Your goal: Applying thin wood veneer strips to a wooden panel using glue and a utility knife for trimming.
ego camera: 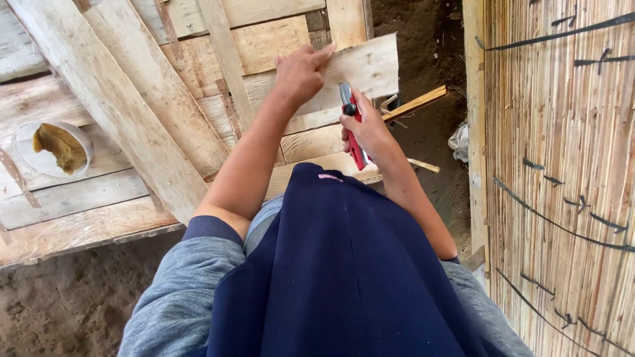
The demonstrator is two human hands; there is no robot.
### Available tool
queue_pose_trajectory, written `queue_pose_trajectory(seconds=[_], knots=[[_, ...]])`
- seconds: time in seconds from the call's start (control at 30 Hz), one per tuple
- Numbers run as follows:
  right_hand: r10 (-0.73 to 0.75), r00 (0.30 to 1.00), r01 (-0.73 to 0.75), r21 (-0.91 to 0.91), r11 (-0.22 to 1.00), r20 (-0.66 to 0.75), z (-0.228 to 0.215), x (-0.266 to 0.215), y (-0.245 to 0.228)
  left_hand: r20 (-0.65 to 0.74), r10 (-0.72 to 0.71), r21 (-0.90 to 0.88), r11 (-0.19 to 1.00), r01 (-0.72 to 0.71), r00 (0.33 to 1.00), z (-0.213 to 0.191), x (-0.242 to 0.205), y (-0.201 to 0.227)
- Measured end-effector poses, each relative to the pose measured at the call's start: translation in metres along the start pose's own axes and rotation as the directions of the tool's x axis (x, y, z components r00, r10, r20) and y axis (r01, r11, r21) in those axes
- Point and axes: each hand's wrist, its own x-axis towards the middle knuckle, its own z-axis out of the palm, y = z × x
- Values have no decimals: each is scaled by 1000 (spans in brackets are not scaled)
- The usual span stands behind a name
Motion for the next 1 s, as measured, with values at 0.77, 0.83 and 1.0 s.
queue_pose_trajectory(seconds=[0.77,0.83,1.0], knots=[[-401,897,-23,-926,376,-184,-7,49,77,-188,332,551,814,-181,924,122,12,-62],[-410,892,-34,-932,361,-191,-4,55,75,-185,339,538,820,-194,922,131,13,-70],[-406,902,-7,-946,324,-146,1,59,68,-166,346,544,813,-207,923,136,17,-75]])
